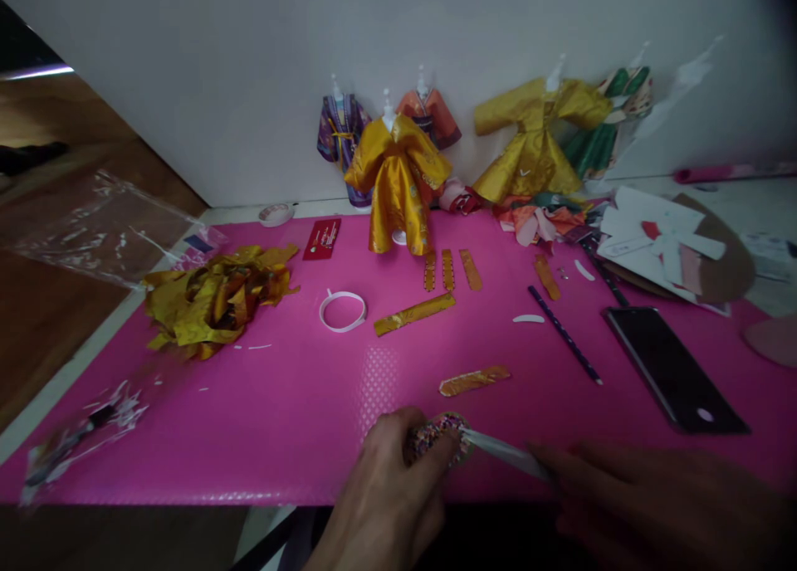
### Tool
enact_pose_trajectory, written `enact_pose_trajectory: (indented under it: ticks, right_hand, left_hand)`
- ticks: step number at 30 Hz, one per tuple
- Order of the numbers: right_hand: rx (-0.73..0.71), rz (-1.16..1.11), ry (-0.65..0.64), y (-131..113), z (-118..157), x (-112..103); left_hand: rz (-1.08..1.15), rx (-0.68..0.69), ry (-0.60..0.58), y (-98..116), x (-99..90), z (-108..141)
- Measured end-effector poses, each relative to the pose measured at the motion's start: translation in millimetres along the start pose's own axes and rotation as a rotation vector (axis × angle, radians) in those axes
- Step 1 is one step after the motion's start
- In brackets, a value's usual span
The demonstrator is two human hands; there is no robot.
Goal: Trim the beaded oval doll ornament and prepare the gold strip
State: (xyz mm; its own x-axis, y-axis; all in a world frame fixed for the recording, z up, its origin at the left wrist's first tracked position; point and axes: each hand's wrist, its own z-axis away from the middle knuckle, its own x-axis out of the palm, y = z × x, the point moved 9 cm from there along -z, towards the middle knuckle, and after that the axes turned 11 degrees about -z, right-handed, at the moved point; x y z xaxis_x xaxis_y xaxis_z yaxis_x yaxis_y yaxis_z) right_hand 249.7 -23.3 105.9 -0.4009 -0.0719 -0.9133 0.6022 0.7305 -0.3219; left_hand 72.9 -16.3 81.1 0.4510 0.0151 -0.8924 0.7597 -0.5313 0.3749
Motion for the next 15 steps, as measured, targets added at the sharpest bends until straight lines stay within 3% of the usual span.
enact_pose_trajectory:
  ticks: [15]
  right_hand:
    - [0.0,0.036,0.012,-3.2,-2.3,2.0]
  left_hand:
    - [0.044,-0.009,-0.024,-0.5,2.0,3.8]
